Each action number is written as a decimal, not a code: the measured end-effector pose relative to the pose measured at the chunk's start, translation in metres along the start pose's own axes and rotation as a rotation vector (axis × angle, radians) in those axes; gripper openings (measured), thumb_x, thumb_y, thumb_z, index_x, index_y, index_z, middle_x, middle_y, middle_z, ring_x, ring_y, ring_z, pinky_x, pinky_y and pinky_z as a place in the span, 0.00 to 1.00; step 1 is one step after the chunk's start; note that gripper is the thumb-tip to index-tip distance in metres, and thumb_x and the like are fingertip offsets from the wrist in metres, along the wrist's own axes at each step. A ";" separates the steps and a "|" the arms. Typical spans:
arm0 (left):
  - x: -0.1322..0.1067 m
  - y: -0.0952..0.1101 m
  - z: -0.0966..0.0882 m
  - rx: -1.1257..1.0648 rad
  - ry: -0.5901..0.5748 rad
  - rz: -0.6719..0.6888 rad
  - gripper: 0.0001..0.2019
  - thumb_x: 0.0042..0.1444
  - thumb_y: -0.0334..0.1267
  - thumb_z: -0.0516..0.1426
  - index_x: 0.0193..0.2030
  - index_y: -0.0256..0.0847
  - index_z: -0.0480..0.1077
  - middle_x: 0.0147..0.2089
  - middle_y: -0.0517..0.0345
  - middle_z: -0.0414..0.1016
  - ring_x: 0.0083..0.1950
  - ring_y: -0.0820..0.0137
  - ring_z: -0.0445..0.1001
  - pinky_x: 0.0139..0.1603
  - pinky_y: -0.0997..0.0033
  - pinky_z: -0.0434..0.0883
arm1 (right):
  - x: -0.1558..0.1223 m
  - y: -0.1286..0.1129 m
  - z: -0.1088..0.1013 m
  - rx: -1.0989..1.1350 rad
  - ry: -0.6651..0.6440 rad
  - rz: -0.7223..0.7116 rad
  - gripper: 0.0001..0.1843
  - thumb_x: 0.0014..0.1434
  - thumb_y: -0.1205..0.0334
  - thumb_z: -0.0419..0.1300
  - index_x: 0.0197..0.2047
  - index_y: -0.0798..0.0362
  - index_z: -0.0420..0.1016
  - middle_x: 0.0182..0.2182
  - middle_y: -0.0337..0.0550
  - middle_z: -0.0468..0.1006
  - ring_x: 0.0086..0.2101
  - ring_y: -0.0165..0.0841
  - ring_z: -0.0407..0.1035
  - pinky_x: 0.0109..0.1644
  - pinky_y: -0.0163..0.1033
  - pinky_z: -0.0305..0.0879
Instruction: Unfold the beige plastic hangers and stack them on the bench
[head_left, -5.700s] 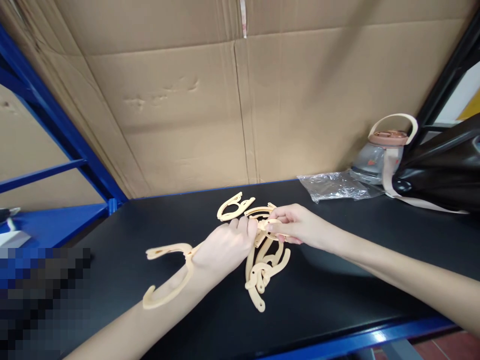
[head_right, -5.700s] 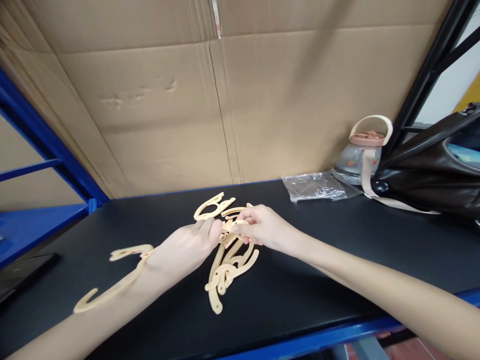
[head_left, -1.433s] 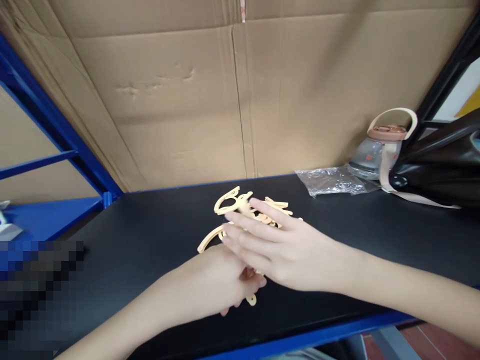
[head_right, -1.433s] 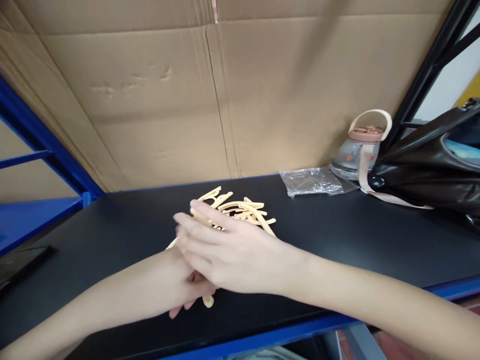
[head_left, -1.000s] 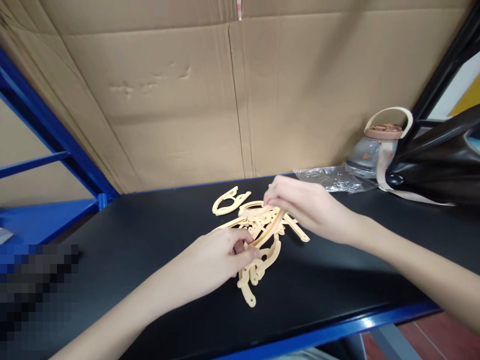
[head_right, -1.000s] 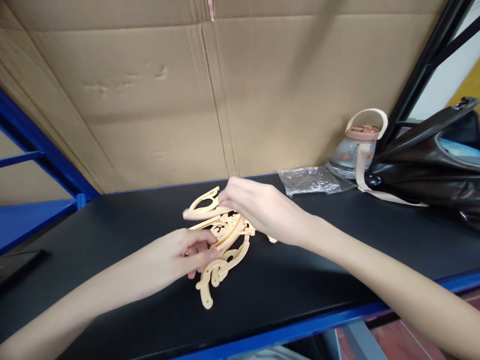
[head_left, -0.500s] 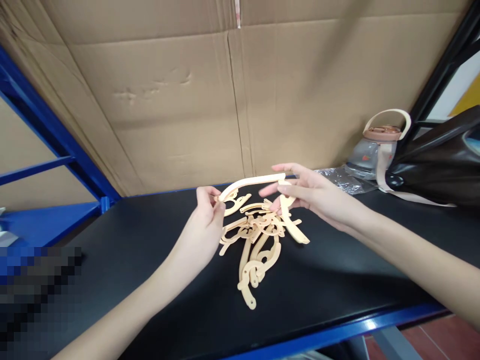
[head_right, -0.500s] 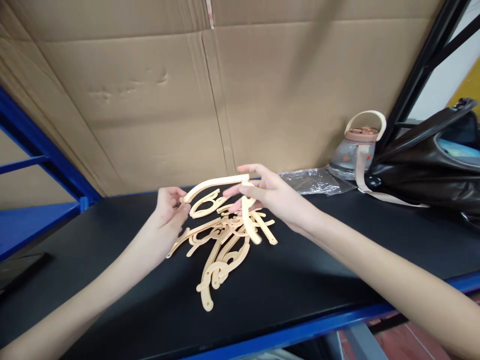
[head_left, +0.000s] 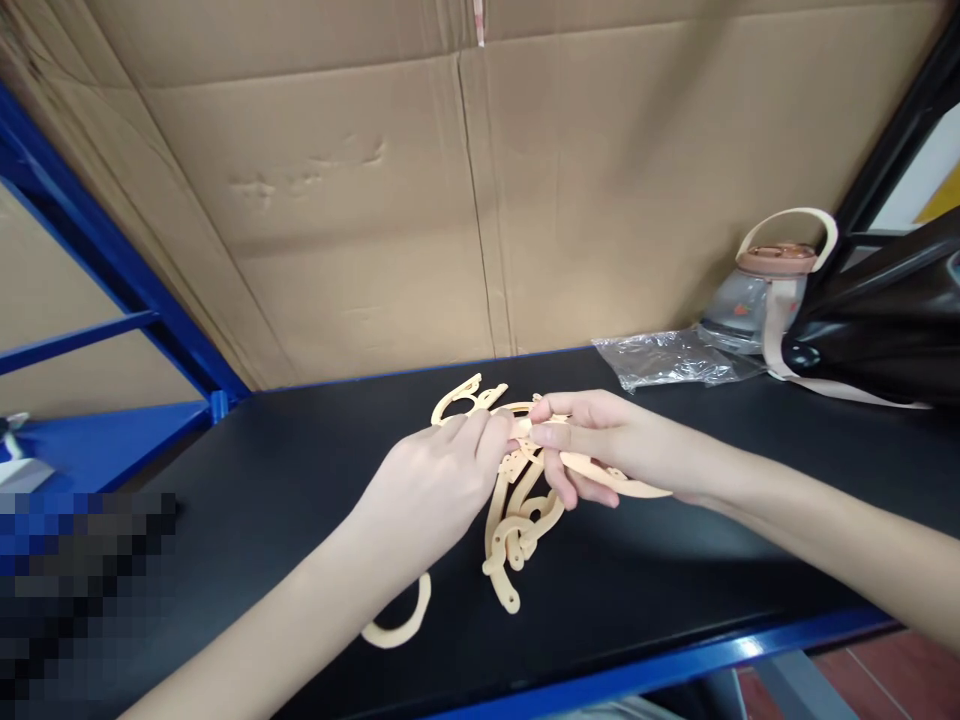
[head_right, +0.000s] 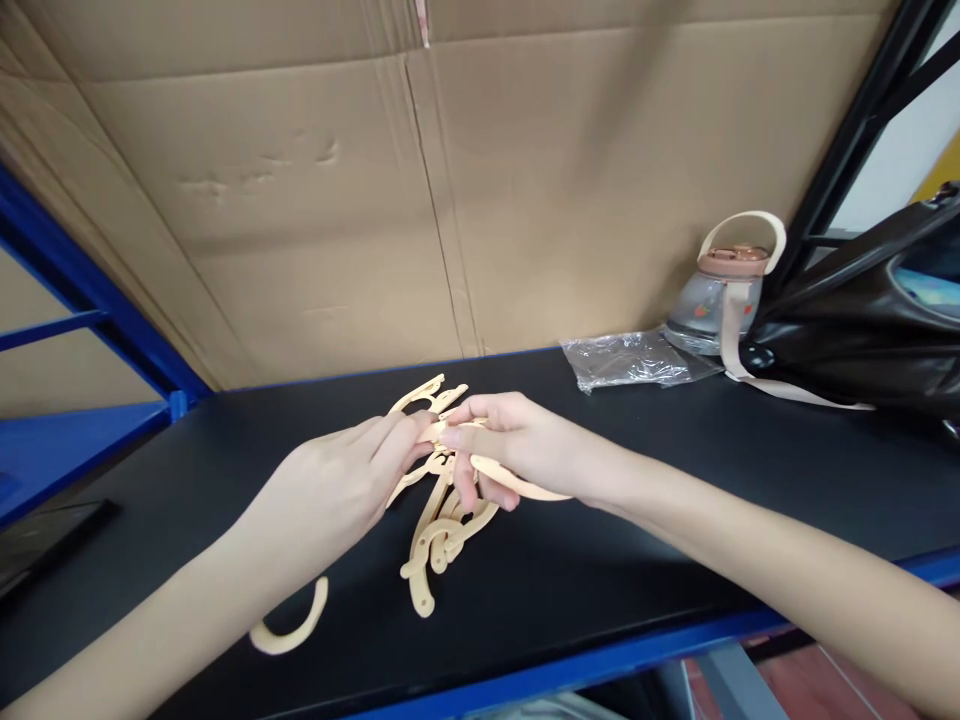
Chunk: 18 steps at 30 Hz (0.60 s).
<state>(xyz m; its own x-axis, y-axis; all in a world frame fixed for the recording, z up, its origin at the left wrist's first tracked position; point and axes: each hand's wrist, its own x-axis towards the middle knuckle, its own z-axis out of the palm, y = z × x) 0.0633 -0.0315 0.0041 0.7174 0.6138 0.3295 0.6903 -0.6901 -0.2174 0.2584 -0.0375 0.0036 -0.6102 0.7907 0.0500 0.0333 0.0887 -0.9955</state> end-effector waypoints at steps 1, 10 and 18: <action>0.000 0.000 0.000 0.022 -0.045 0.000 0.12 0.60 0.27 0.44 0.38 0.38 0.68 0.34 0.53 0.74 0.32 0.66 0.72 0.28 0.71 0.62 | 0.000 0.001 -0.003 -0.043 -0.033 0.020 0.11 0.65 0.57 0.51 0.36 0.56 0.65 0.17 0.33 0.69 0.13 0.21 0.56 0.17 0.28 0.49; 0.001 0.006 0.005 0.027 -0.090 -0.118 0.10 0.60 0.30 0.45 0.40 0.38 0.66 0.30 0.54 0.73 0.22 0.69 0.68 0.19 0.73 0.48 | -0.004 0.002 0.016 -0.809 0.377 -0.114 0.18 0.66 0.61 0.47 0.24 0.53 0.58 0.16 0.31 0.60 0.16 0.23 0.52 0.22 0.32 0.47; 0.000 0.020 -0.001 0.052 -0.150 -0.272 0.13 0.57 0.26 0.43 0.40 0.38 0.66 0.29 0.52 0.73 0.19 0.68 0.68 0.18 0.73 0.45 | -0.003 0.005 0.022 -1.055 0.476 -0.125 0.17 0.67 0.59 0.48 0.25 0.53 0.59 0.19 0.34 0.60 0.19 0.25 0.50 0.25 0.34 0.44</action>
<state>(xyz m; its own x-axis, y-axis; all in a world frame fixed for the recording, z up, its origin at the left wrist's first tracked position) 0.0766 -0.0457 0.0008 0.5094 0.8253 0.2438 0.8596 -0.4749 -0.1884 0.2434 -0.0529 -0.0032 -0.3041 0.8686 0.3912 0.7732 0.4650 -0.4313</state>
